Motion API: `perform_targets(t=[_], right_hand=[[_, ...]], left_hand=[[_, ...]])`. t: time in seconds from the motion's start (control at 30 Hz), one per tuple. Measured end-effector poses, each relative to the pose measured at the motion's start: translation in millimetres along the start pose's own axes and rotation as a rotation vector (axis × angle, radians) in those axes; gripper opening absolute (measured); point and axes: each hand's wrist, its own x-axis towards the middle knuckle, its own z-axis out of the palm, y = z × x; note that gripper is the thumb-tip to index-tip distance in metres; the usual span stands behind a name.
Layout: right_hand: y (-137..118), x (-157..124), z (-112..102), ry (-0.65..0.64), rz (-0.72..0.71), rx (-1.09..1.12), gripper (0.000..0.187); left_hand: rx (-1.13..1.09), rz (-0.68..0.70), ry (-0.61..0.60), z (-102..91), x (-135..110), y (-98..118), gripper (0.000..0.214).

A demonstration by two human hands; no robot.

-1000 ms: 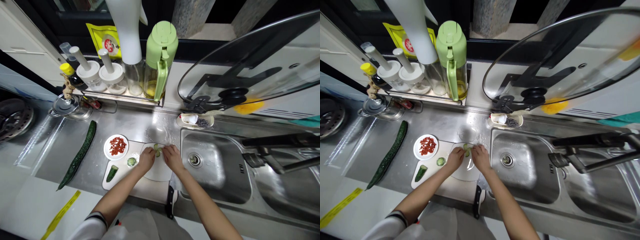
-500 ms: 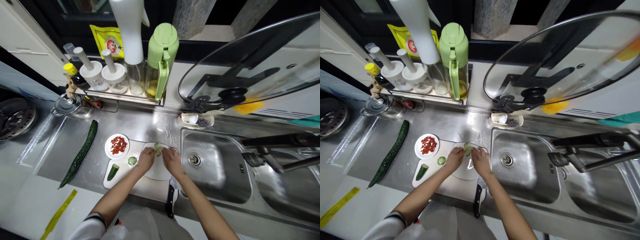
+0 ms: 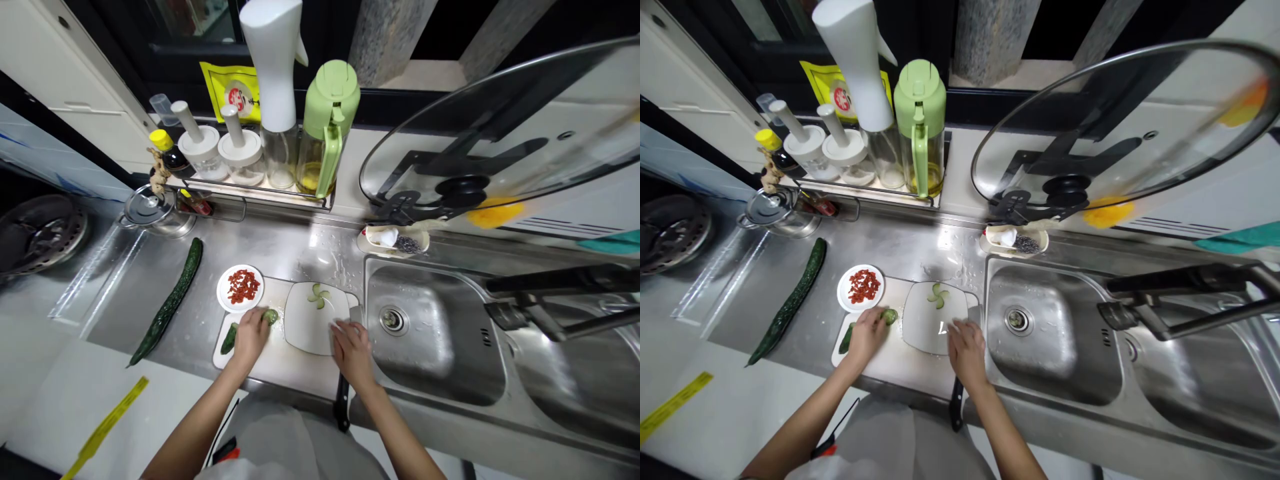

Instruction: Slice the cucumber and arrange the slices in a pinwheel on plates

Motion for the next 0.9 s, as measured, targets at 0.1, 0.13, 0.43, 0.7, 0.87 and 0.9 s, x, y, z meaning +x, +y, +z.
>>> perform_targets(t=[0.1, 0.13, 0.43, 0.7, 0.87, 0.9], right_hand=[[-8.8, -7.9, 4.1, 0.006, -0.004, 0.036, 0.030], [-11.4, -9.8, 5.2, 0.006, -0.008, 0.046, 0.031], [-29.1, -20.8, 7.8, -0.006, -0.028, 0.057, 0.029], [-32.9, -28.3, 8.9, -0.011, -0.027, 0.053, 0.027], [-35.5, -28.8, 8.5, -0.016, -0.024, 0.077, 0.027], [-35.8, -28.7, 8.8, -0.014, -0.023, 0.081, 0.027]], left_hand=[[0.043, -0.079, 0.001, -3.8, -7.9, -9.1, 0.031], [0.052, -0.093, -0.004, -3.6, -9.3, -10.3, 0.032], [0.071, -0.138, -0.048, 8.3, -3.0, -5.6, 0.028], [0.028, -0.222, 0.017, 14.7, 4.0, -7.7, 0.013], [-0.005, -0.261, 0.000, 12.6, 7.9, -6.4, 0.009], [-0.009, -0.262, -0.010, 12.4, 8.3, -6.3, 0.009]])
